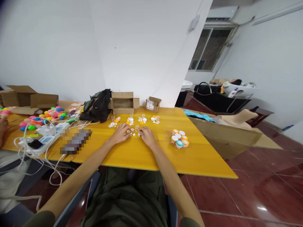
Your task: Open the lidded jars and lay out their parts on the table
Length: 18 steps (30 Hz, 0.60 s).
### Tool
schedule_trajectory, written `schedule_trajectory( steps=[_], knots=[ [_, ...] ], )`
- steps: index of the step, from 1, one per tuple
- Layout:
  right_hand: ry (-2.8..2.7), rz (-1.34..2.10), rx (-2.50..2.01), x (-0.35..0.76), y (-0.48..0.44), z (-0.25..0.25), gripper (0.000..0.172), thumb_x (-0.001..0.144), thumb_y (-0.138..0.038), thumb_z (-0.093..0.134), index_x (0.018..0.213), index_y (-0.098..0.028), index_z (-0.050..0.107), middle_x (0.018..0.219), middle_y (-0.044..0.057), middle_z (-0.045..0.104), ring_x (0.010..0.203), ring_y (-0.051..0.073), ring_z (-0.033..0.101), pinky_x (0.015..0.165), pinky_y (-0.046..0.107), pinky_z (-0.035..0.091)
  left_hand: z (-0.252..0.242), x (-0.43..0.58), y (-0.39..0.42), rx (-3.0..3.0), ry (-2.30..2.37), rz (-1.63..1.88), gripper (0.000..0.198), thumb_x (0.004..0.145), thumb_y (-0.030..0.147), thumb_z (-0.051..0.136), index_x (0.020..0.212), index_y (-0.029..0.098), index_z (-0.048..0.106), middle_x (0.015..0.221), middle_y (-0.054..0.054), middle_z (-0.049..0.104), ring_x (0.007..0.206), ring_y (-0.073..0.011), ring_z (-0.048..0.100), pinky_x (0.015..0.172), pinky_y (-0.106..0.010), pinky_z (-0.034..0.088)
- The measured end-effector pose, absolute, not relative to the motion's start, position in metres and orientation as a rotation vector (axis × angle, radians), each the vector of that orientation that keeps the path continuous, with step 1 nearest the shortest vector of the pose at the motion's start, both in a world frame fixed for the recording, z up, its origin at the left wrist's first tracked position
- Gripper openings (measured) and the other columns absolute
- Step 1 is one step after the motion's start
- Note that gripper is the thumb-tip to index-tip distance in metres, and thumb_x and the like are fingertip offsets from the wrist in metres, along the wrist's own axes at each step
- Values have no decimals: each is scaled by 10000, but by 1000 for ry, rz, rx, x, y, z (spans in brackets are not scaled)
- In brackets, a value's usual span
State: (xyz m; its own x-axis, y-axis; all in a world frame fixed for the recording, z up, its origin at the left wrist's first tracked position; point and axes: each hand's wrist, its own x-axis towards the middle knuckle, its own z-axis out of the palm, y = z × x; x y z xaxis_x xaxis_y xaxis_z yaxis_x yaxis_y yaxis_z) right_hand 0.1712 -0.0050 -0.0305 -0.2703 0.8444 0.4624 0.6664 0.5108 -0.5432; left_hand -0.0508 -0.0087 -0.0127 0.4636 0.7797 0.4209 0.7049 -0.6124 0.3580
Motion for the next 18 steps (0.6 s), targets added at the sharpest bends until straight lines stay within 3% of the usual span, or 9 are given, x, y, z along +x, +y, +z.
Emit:
schedule_trajectory(
  steps=[5, 10, 13, 18],
  knots=[
    [-1920, 342, -1288, 171, -4, -35, 150, 859, -209, 585, 956, -237, 696, 982, 60, 725, 777, 196, 676, 779, 336, 542, -13, -52, -8, 2522, 1317, 830, 244, 874, 327, 641, 1107, 258, 627, 1112, -57, 549, 1107, -269, 510, 998, -442, 424],
    [-1922, 370, -1246, 170, -3, -42, 315, 884, -226, 557, 1188, -246, 635, 1208, 98, 697, 1037, 241, 674, 955, 411, 521, -15, -50, -8, 2478, 1200, 833, 201, 901, 282, 600, 1094, 254, 647, 1045, -48, 586, 1045, -246, 560, 991, -414, 449],
    [-1968, 440, -1164, 167, -2, -43, 360, 891, -214, 543, 1238, -269, 617, 1223, 79, 699, 1110, 233, 656, 1003, 413, 506, -16, -50, -6, 2452, 1171, 877, 202, 893, 257, 606, 1087, 252, 661, 1004, -46, 611, 1016, -239, 577, 983, -390, 460],
    [-1959, 493, -1141, 164, -2, -43, 365, 886, -188, 536, 1236, -252, 618, 1200, 71, 709, 1059, 212, 678, 988, 398, 522, -18, -50, 0, 2378, 1181, 908, 198, 899, 188, 536, 1044, 225, 666, 1008, -55, 649, 1006, -231, 596, 989, -387, 470]
  ],
)
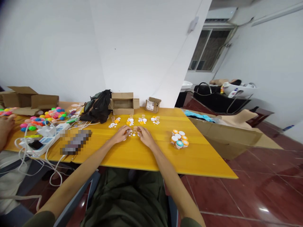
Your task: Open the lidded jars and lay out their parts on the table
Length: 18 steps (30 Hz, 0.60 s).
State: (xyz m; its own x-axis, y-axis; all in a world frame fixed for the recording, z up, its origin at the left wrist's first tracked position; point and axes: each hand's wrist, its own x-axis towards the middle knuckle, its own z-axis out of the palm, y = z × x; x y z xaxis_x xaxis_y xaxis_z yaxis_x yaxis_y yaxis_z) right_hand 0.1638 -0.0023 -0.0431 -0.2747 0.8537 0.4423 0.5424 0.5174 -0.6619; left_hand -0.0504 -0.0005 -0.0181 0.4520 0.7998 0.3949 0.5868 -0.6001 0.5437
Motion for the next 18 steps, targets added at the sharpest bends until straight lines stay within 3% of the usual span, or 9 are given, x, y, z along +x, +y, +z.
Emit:
schedule_trajectory(
  steps=[10, 14, 18],
  knots=[
    [-2027, 368, -1275, 172, -6, -32, 269, 813, -238, 703, 1080, -256, 684, 1069, 65, 728, 937, 225, 691, 859, 359, 559, -16, -52, 2, 2245, 1202, 911, 191, 887, 253, 570, 1047, 217, 667, 1094, -65, 683, 1057, -243, 612, 1025, -407, 468],
    [-2061, 414, -1232, 173, -5, -32, 254, 800, -197, 710, 1049, -247, 695, 1046, 45, 726, 767, 169, 673, 786, 328, 563, -14, -63, 8, 2238, 1161, 748, 324, 801, 210, 644, 1124, 239, 663, 1166, -42, 666, 1136, -252, 587, 1069, -425, 438],
    [-2023, 443, -1213, 168, -2, -36, 243, 800, -144, 688, 1031, -220, 698, 1019, 50, 731, 732, 156, 663, 769, 322, 565, -14, -72, 13, 2297, 1082, 643, 442, 773, 216, 682, 1210, 280, 647, 1239, -42, 639, 1226, -263, 541, 1121, -443, 388]
  ],
)
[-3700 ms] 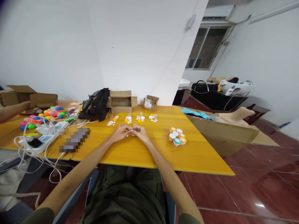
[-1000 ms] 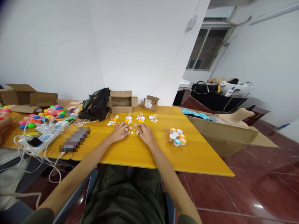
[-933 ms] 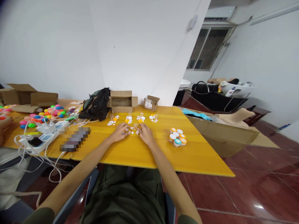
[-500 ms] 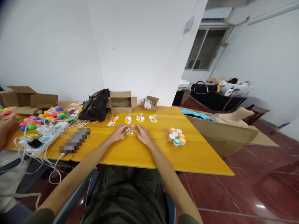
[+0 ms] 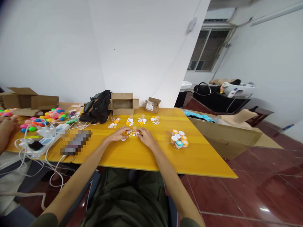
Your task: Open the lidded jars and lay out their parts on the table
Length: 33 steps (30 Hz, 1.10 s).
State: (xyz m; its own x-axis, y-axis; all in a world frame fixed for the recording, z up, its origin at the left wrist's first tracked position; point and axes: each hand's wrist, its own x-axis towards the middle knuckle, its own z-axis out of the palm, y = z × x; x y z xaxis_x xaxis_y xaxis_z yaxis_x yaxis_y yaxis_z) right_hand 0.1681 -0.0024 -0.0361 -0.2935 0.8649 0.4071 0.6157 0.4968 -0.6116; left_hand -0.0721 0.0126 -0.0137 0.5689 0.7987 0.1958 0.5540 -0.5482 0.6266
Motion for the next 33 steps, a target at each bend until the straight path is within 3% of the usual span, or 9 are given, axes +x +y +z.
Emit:
schedule_trajectory(
  steps=[11, 16, 21, 27, 33],
  knots=[
    [-1936, 536, -1166, 165, 2, -39, 226, 786, -161, 696, 1007, -213, 704, 948, 56, 735, 771, 179, 683, 764, 333, 587, -18, -59, 6, 2335, 1095, 796, 313, 923, 342, 561, 1207, 246, 653, 1213, -72, 671, 1186, -258, 574, 1096, -432, 409],
    [-1923, 507, -1158, 167, 3, -46, 401, 749, -196, 740, 1141, -236, 669, 1137, 80, 713, 924, 212, 693, 900, 403, 570, -13, -66, 6, 2320, 1071, 708, 581, 801, 464, 720, 1322, 242, 588, 1344, -89, 618, 1236, -287, 553, 1115, -438, 395],
    [-1950, 528, -1105, 166, 7, -53, 472, 750, -198, 739, 1208, -257, 640, 1164, 66, 709, 1068, 238, 670, 986, 434, 531, -11, -63, 4, 2330, 1073, 693, 488, 831, 396, 686, 1289, 247, 608, 1293, -72, 656, 1213, -279, 564, 1121, -451, 376],
    [-1943, 536, -1140, 164, 6, -52, 432, 769, -192, 717, 1186, -238, 616, 1130, 68, 696, 1002, 222, 670, 966, 419, 533, -12, -61, 3, 2334, 1094, 743, 405, 841, 318, 651, 1238, 239, 637, 1241, -58, 680, 1191, -262, 564, 1102, -427, 394],
    [-2057, 287, -1031, 163, -12, -31, 206, 829, -198, 642, 1030, -245, 639, 1073, 70, 637, 1054, 245, 605, 970, 425, 510, -12, -60, 5, 2320, 1121, 760, 409, 818, 213, 590, 1222, 242, 648, 1186, -45, 696, 1182, -252, 566, 1103, -424, 406]
  ],
)
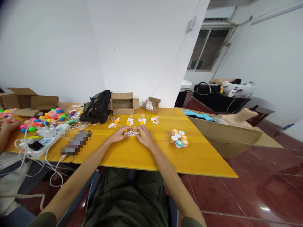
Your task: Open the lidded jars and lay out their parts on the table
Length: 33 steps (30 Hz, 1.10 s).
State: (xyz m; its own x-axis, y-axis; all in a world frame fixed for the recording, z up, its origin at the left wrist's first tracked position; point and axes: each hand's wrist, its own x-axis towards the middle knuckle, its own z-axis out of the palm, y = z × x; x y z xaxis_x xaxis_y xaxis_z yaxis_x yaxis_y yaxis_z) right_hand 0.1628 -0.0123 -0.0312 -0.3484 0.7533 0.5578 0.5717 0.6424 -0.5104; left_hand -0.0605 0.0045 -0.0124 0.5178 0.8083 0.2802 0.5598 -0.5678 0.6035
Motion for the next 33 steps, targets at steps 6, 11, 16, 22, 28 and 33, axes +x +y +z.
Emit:
schedule_trajectory(
  steps=[6, 11, 16, 22, 28, 33],
  knots=[
    [-2281, 142, -897, 155, -26, -18, 188, 865, -179, 600, 980, -263, 724, 1152, 86, 604, 1042, 240, 572, 951, 426, 497, -13, -59, 5, 2317, 1138, 810, 378, 809, 208, 567, 1173, 238, 665, 1175, -47, 698, 1177, -255, 572, 1103, -433, 414],
    [-2355, 89, -847, 152, -28, -18, 214, 876, -163, 585, 969, -257, 754, 1225, 93, 598, 1129, 254, 548, 984, 441, 475, -12, -59, 5, 2325, 1150, 837, 345, 787, 165, 555, 1113, 203, 662, 1163, -53, 682, 1140, -242, 587, 1077, -422, 438],
    [-2348, 67, -876, 153, -27, -21, 233, 891, -150, 559, 984, -245, 751, 1204, 98, 615, 1100, 243, 560, 995, 441, 469, -11, -57, 4, 2342, 1128, 847, 309, 786, 138, 545, 1063, 192, 670, 1095, -53, 680, 1084, -227, 600, 1050, -413, 458],
    [-2325, 61, -909, 154, -26, -21, 231, 896, -156, 552, 975, -260, 742, 1188, 92, 619, 1083, 244, 572, 992, 438, 478, -9, -56, 2, 2372, 1118, 830, 245, 797, 135, 544, 963, 210, 707, 1064, -55, 656, 1087, -229, 593, 1054, -418, 458],
    [-2280, 74, -931, 155, -25, -21, 256, 884, -142, 538, 1013, -261, 724, 1192, 96, 621, 1091, 252, 578, 988, 440, 487, -7, -55, -3, 2426, 1120, 815, 206, 817, 167, 597, 938, 240, 746, 1181, -62, 605, 1165, -246, 566, 1108, -428, 418],
    [-2164, 97, -997, 156, -22, -23, 280, 867, -139, 530, 1051, -275, 691, 1158, 85, 624, 1091, 261, 591, 995, 447, 495, -5, -56, -5, 2434, 1117, 819, 243, 819, 164, 603, 993, 253, 748, 1214, -65, 590, 1196, -253, 554, 1114, -425, 412]
  ],
)
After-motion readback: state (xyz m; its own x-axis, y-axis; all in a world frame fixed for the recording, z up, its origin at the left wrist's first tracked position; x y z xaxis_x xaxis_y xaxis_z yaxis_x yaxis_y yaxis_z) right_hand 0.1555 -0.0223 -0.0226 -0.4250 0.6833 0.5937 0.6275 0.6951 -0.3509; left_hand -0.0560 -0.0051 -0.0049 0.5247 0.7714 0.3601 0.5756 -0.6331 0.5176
